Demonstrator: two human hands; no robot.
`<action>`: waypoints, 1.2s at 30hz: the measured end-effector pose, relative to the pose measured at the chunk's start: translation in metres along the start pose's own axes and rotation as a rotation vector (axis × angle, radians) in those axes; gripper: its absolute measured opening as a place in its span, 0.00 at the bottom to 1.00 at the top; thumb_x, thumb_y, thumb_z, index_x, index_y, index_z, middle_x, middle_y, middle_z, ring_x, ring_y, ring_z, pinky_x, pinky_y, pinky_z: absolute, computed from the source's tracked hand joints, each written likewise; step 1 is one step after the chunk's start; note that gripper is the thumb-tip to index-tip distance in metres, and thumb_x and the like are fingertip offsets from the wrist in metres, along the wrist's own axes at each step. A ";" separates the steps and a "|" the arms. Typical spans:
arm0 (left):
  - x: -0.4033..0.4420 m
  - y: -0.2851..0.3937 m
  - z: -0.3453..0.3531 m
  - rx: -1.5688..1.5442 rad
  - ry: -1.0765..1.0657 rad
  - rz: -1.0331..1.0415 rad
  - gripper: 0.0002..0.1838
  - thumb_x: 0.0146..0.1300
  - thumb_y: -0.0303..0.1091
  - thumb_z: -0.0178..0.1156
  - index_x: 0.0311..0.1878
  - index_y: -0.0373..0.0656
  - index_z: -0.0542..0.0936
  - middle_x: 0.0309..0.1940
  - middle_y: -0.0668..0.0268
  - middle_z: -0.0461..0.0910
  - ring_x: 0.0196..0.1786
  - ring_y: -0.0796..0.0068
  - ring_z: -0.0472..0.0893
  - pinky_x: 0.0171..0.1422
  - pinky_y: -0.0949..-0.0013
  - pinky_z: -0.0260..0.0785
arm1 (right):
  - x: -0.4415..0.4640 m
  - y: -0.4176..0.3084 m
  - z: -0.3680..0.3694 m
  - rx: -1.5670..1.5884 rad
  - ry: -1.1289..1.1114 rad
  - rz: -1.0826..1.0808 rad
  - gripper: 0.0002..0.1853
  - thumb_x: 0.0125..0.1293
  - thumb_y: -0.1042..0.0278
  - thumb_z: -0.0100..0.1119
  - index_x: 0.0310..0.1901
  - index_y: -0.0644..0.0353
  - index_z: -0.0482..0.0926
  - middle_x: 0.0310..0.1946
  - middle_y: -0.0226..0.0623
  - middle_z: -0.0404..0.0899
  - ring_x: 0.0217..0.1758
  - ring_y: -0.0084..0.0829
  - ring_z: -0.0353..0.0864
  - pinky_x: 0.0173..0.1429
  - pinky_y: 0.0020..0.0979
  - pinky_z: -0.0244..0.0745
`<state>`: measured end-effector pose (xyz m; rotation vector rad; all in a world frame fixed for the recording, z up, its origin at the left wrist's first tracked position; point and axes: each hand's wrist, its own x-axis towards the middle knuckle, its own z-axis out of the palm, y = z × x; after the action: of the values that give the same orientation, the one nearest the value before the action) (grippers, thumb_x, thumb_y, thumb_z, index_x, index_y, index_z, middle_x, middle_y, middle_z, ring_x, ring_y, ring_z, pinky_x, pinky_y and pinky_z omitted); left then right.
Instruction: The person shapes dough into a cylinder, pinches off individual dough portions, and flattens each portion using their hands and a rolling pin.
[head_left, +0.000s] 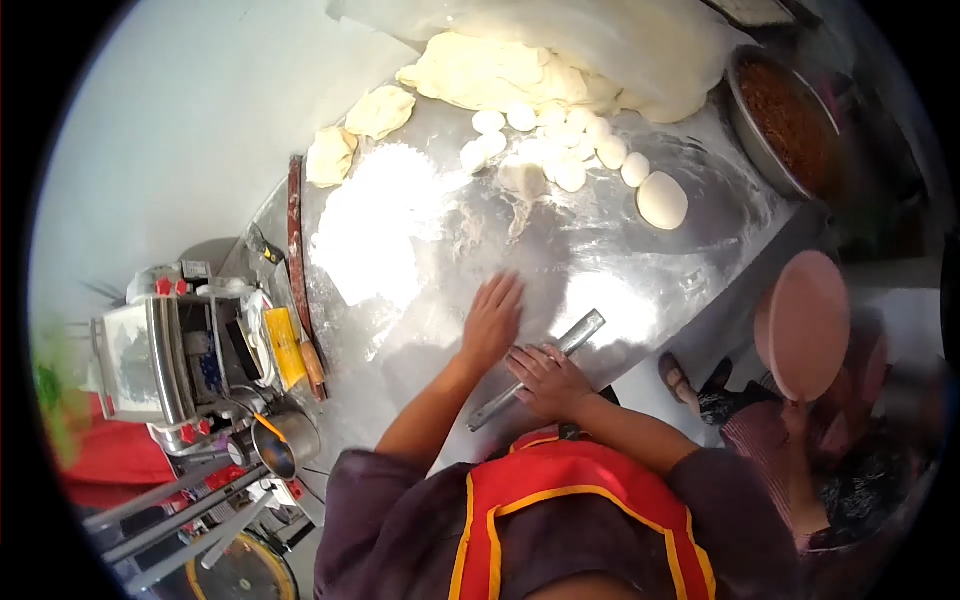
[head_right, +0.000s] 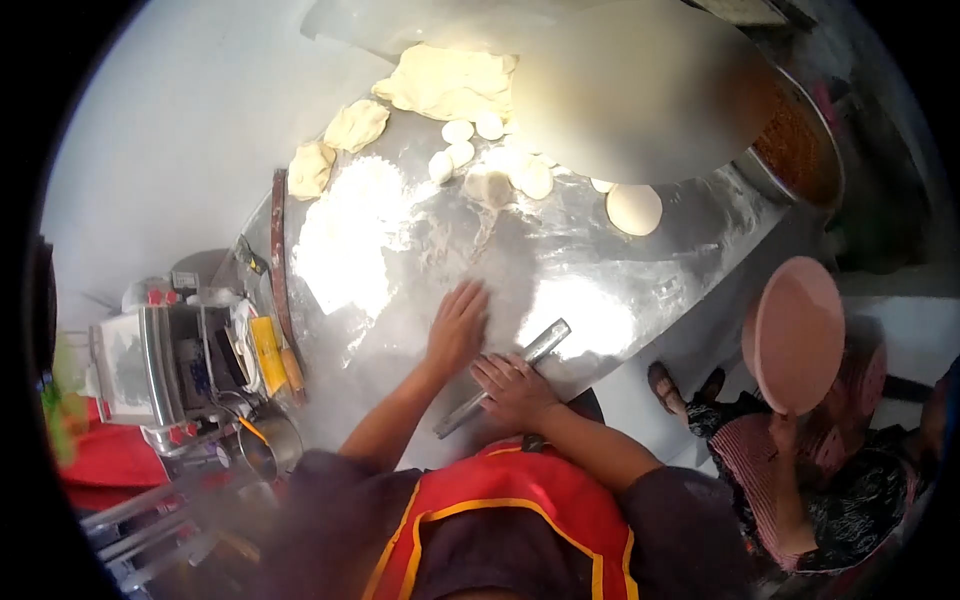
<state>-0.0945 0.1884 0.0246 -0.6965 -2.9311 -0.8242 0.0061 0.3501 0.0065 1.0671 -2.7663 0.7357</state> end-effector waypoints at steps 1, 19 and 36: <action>-0.029 -0.005 -0.003 0.086 -0.008 -0.057 0.20 0.67 0.32 0.51 0.62 0.40 0.72 0.66 0.55 0.69 0.71 0.51 0.64 0.74 0.50 0.55 | 0.000 0.000 -0.001 0.005 0.017 -0.004 0.30 0.63 0.51 0.57 0.64 0.58 0.70 0.66 0.38 0.67 0.69 0.36 0.63 0.73 0.42 0.55; 0.019 -0.001 -0.009 0.411 -0.081 -0.135 0.38 0.68 0.54 0.50 0.75 0.44 0.57 0.76 0.52 0.52 0.79 0.49 0.45 0.77 0.37 0.35 | 0.004 -0.004 -0.027 0.067 -0.093 0.023 0.29 0.66 0.52 0.53 0.63 0.63 0.70 0.65 0.43 0.69 0.69 0.38 0.66 0.73 0.41 0.56; -0.070 -0.038 -0.006 -0.125 0.092 -0.432 0.17 0.54 0.33 0.67 0.47 0.39 0.77 0.44 0.55 0.76 0.50 0.52 0.75 0.55 0.57 0.68 | -0.009 0.031 -0.020 0.026 -0.079 0.023 0.20 0.53 0.64 0.66 0.49 0.55 0.78 0.51 0.36 0.75 0.59 0.40 0.71 0.73 0.49 0.55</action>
<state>-0.0486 0.1272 0.0019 -0.0149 -3.0040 -1.0400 -0.0093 0.3846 0.0088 1.0950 -2.8471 0.7495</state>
